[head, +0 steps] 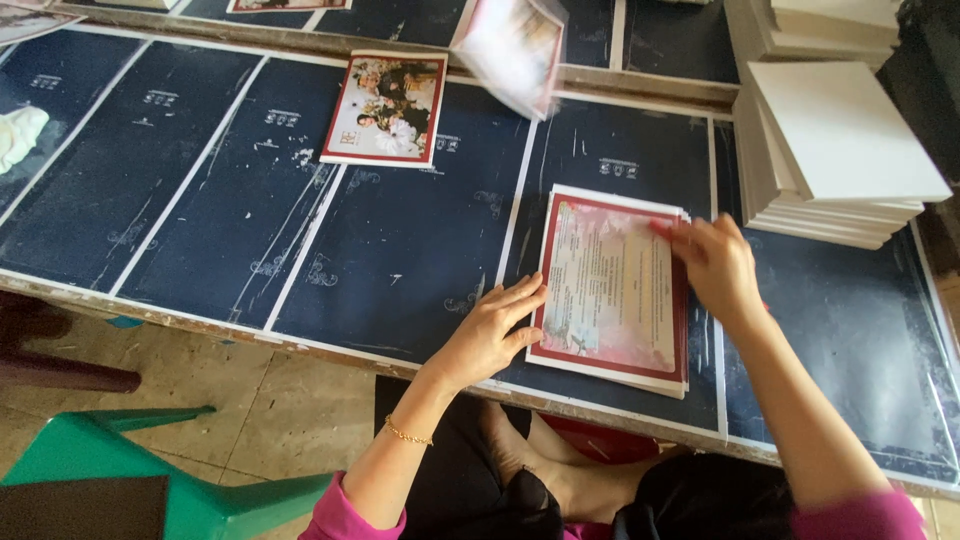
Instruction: Folding printed sheets of paper and using a tool to crease the folds before stacking them neatly.
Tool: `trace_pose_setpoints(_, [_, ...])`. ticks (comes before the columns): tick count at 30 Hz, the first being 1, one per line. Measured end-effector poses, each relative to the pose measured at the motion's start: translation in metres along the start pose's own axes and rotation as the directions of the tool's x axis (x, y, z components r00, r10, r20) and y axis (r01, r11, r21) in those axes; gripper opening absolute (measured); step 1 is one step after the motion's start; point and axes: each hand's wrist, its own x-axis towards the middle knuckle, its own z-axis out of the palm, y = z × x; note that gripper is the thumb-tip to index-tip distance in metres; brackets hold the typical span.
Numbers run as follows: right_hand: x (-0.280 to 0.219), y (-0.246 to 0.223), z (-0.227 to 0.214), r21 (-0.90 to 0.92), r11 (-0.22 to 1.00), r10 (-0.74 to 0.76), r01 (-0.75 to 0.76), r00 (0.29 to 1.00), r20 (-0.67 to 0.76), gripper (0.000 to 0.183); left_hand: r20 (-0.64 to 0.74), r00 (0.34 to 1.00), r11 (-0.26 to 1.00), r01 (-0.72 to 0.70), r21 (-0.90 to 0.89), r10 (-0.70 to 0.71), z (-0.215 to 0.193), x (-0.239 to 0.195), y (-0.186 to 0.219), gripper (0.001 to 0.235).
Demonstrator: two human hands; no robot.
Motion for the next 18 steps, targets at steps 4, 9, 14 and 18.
trace_pose_setpoints(4, [0.057,-0.03,0.066,-0.175,0.96,0.209,-0.216,0.976,-0.059,0.016,-0.002,1.0,1.0,0.002,0.01,-0.002,0.001,-0.001,0.003,0.05])
trace_pose_setpoints(9, [0.068,-0.168,0.097,-0.198,0.943,-0.265,0.266,0.964,0.029,0.015,-0.058,0.998,0.998,0.005,0.061,-0.002,-0.004,0.001,0.011,0.048])
trace_pose_setpoints(14, [0.072,-0.131,0.083,-0.02,0.964,-0.266,0.265,0.964,-0.03,0.013,-0.018,1.0,1.0,0.009,0.026,-0.008,-0.004,-0.003,0.009,0.05])
trace_pose_setpoints(18, [0.066,-0.036,0.039,-0.138,0.99,-0.005,0.01,0.999,0.04,0.013,0.012,1.0,0.999,-0.002,0.052,0.002,-0.009,-0.006,0.011,0.05])
